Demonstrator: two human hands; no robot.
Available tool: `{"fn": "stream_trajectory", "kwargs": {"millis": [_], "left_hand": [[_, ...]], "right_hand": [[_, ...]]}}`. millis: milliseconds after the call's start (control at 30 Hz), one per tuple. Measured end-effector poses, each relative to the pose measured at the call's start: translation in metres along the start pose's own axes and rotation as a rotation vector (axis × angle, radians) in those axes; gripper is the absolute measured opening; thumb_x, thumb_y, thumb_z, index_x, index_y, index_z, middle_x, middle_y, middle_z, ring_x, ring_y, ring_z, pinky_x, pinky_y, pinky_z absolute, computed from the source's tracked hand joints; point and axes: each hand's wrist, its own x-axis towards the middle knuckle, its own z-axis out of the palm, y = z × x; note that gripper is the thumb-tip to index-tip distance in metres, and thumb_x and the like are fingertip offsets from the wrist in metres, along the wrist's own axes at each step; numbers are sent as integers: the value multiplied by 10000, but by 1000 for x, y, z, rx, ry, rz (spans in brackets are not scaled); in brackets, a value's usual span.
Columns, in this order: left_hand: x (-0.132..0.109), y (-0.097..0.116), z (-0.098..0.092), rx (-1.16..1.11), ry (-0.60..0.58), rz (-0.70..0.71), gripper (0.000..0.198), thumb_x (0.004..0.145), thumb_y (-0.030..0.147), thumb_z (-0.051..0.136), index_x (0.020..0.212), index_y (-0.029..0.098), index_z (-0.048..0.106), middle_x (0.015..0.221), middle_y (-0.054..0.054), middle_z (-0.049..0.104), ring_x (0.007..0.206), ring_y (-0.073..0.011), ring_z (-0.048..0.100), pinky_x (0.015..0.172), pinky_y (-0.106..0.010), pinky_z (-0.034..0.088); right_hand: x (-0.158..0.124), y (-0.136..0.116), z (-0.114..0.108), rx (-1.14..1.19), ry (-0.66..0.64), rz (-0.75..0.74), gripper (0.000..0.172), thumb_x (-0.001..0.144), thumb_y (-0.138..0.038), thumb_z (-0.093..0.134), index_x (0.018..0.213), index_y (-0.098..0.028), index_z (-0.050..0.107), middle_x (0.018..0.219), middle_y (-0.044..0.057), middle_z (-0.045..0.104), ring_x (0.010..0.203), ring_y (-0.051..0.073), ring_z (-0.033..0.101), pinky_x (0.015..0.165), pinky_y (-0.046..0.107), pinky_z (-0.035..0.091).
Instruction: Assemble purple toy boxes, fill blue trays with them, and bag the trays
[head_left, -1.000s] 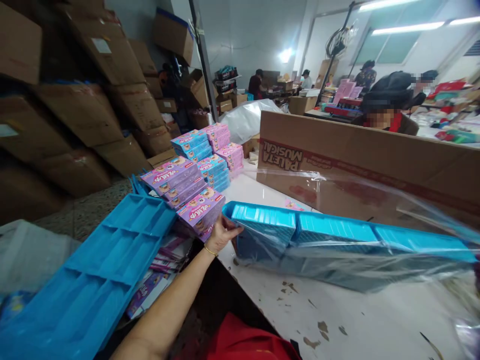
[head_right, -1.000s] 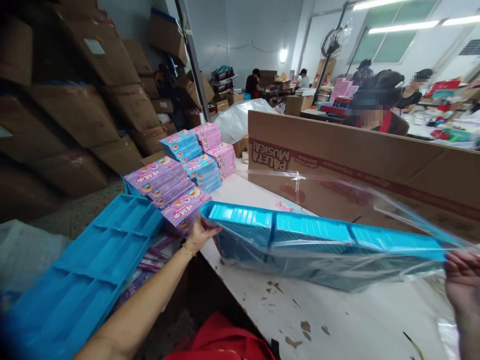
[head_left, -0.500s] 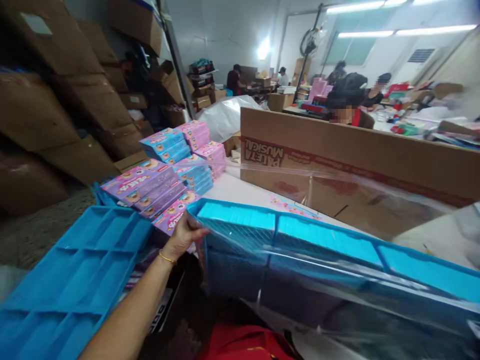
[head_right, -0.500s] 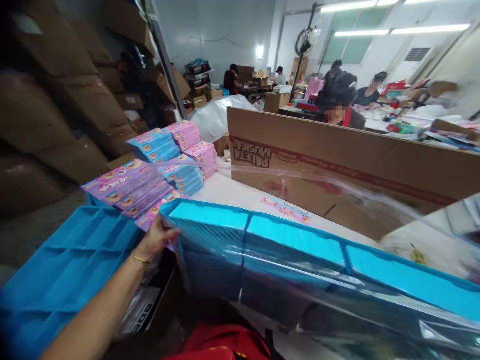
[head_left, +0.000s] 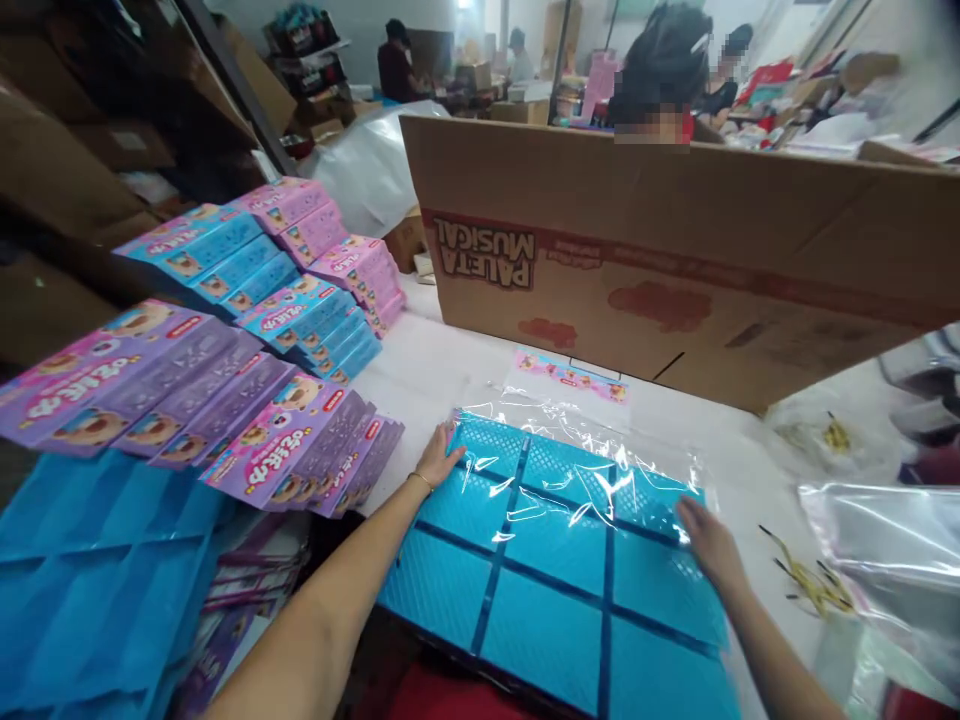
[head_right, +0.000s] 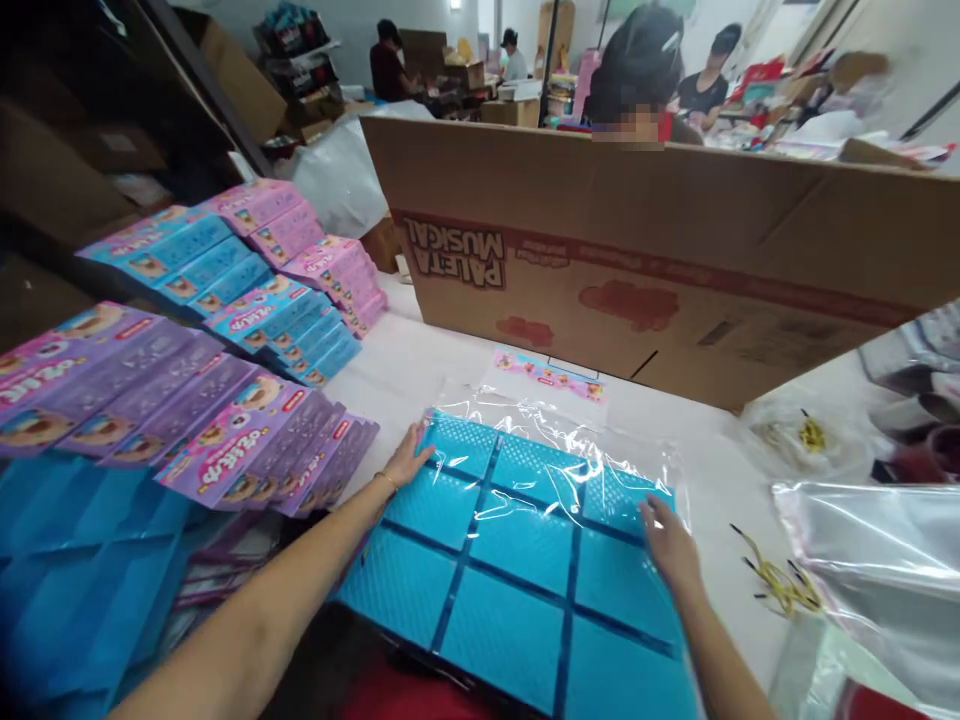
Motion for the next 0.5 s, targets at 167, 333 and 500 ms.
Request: {"fn": "stream_trajectory", "kwargs": {"millis": [167, 333, 500], "left_hand": [[-11, 1, 7, 151, 65, -32, 762, 819, 520, 429, 1418, 155, 132, 1502, -151, 72, 1372, -293, 72, 1075, -506, 159], [-11, 15, 20, 241, 87, -6, 696, 834, 497, 428, 1417, 230, 155, 1507, -85, 99, 1375, -286, 52, 1066, -565, 85], [-5, 9, 25, 71, 159, 80, 510, 865, 380, 413, 1349, 233, 353, 1457, -77, 287, 1353, -253, 191, 1098, -494, 96]], "right_hand": [[-52, -79, 88, -302, -278, -798, 524, 864, -431, 437, 1352, -253, 363, 1429, 56, 315, 1321, 287, 247, 1039, 553, 248], [-54, -181, 151, -380, -324, -1112, 591, 884, -439, 410, 1412, -294, 185, 1485, -10, 128, 1365, 258, 84, 1073, 552, 154], [-29, -213, 204, -384, -353, -1034, 602, 890, -507, 338, 1408, -228, 211, 1470, 10, 188, 1363, 240, 108, 1089, 536, 110]]}}
